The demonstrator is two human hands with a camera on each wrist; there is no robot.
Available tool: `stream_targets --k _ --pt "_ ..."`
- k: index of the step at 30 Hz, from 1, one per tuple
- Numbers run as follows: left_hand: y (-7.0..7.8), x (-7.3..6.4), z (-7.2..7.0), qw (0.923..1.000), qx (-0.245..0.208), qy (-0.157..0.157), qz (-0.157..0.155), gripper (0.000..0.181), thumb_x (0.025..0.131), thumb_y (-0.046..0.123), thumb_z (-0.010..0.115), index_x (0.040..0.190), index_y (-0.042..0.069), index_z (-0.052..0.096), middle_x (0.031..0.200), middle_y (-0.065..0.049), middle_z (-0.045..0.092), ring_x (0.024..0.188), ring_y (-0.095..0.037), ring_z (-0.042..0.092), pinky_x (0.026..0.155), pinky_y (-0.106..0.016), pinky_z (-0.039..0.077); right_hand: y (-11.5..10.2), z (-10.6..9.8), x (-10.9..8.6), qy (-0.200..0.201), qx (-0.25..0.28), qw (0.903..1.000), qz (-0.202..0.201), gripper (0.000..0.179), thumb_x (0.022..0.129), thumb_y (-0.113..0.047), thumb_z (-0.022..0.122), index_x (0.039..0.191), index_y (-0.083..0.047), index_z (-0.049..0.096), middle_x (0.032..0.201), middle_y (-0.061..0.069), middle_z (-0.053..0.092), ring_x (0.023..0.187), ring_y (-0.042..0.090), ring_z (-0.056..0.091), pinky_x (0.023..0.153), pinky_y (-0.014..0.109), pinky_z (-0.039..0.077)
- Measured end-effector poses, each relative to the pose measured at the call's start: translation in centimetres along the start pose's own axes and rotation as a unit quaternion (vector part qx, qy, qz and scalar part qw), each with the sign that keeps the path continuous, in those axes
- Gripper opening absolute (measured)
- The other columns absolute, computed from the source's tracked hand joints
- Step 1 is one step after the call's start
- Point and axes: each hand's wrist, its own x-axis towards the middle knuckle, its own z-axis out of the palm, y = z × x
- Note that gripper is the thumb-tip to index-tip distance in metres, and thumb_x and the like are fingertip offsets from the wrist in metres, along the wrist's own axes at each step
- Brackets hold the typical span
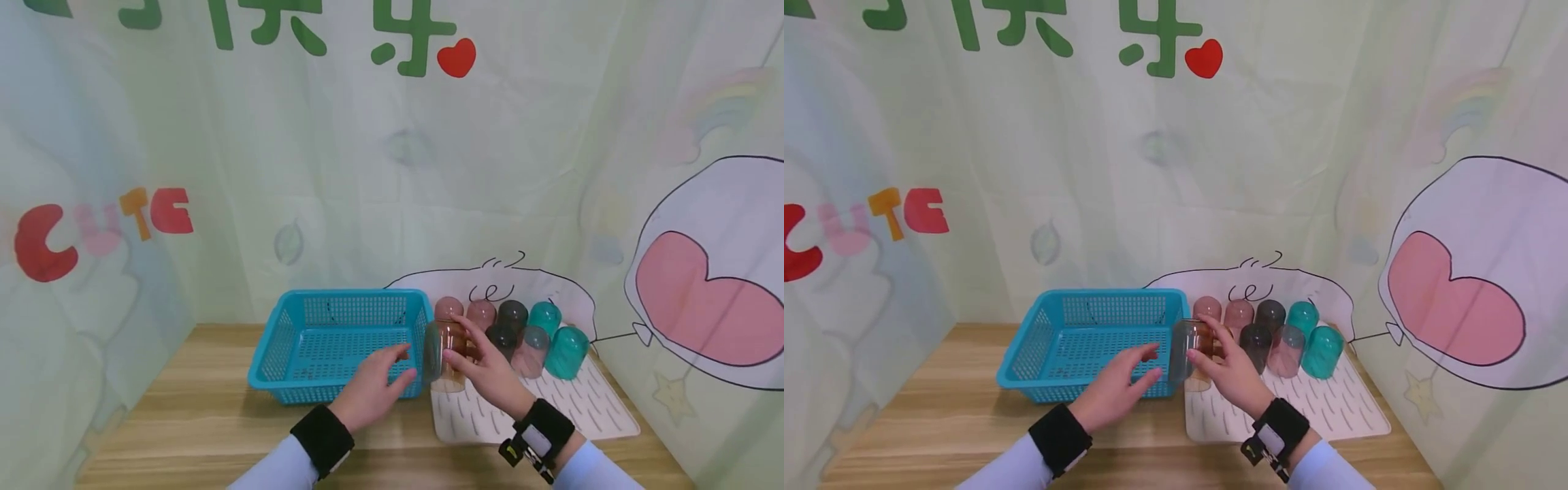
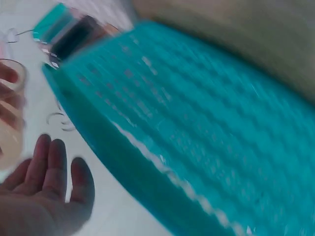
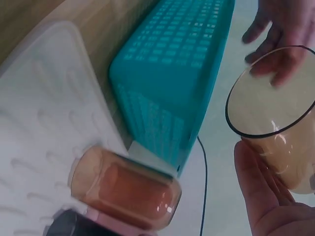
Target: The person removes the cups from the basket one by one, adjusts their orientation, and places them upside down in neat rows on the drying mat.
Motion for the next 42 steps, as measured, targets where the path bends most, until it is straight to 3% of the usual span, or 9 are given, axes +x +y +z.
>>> stream_targets --k 2,4,8,15,20,30,42 --pt "-0.8 -0.3 -0.6 0.9951 0.094 0.020 0.025 0.036 0.098 0.036 0.052 0.127 0.015 0.058 0.122 -0.004 0.062 0.118 -0.020 0.048 0.099 -0.054 0.039 0.3 -0.6 0.2 0.015 -0.009 0.9999 -0.001 0.064 0.088 -0.046 0.063 0.142 -0.042 0.031 0.138 0.010 0.043 0.119 0.035 0.045 0.093 0.056 0.048" --pt "-1.5 -0.7 -1.1 0.9854 0.162 0.035 0.040 0.025 0.096 0.030 0.055 0.115 0.017 0.067 0.117 0.000 0.065 0.115 -0.020 0.050 0.096 -0.056 0.038 0.8 -1.0 0.2 0.031 -0.022 0.9993 -0.006 0.066 0.087 -0.048 0.063 0.143 -0.038 0.030 0.138 0.011 0.043 0.121 0.034 0.045 0.094 0.058 0.046" --pt "-2.7 -1.5 -1.6 0.9757 0.211 0.034 0.047 0.017 0.093 0.025 0.061 0.104 0.019 0.072 0.106 0.003 0.068 0.104 -0.018 0.055 0.089 -0.051 0.042 1.8 -1.4 0.0 0.057 -0.037 0.9976 -0.017 0.069 0.086 -0.051 0.063 0.143 -0.038 0.027 0.135 0.010 0.043 0.120 0.032 0.047 0.094 0.056 0.047" --pt "-3.5 -2.0 -1.6 0.9751 0.212 0.029 0.056 0.016 0.089 0.016 0.065 0.102 0.020 0.074 0.100 0.005 0.070 0.097 -0.017 0.059 0.087 -0.046 0.049 4.3 -2.0 -0.6 0.094 -0.053 0.9938 -0.027 0.069 0.085 -0.047 0.066 0.141 -0.033 0.028 0.135 0.007 0.045 0.118 0.031 0.049 0.095 0.053 0.047" --pt "-3.6 -1.9 -1.6 0.9774 0.201 0.043 0.050 0.016 0.088 0.015 0.067 0.101 0.020 0.074 0.098 0.005 0.070 0.095 -0.017 0.060 0.085 -0.047 0.050 5.9 -2.1 -0.7 0.111 -0.110 0.9875 -0.019 0.069 0.084 -0.044 0.069 0.140 -0.027 0.031 0.130 0.007 0.048 0.109 0.028 0.049 0.091 0.052 0.050" --pt "-3.5 -1.9 -1.6 0.9780 0.201 0.040 0.041 0.017 0.089 0.015 0.066 0.103 0.021 0.074 0.101 0.005 0.070 0.099 -0.018 0.059 0.085 -0.047 0.049 8.1 -1.1 -1.3 0.087 -0.172 0.9811 0.019 0.065 0.084 -0.030 0.073 0.136 -0.019 0.035 0.131 0.011 0.048 0.110 0.024 0.048 0.092 0.048 0.049" --pt "-3.6 -2.0 -1.5 0.9775 0.202 0.043 0.042 0.017 0.088 0.014 0.066 0.102 0.021 0.074 0.100 0.005 0.070 0.097 -0.018 0.059 0.084 -0.047 0.050 8.8 0.1 -1.2 0.080 -0.190 0.9784 0.000 0.064 0.080 -0.026 0.077 0.131 -0.014 0.041 0.124 0.012 0.054 0.108 0.022 0.050 0.091 0.048 0.051"
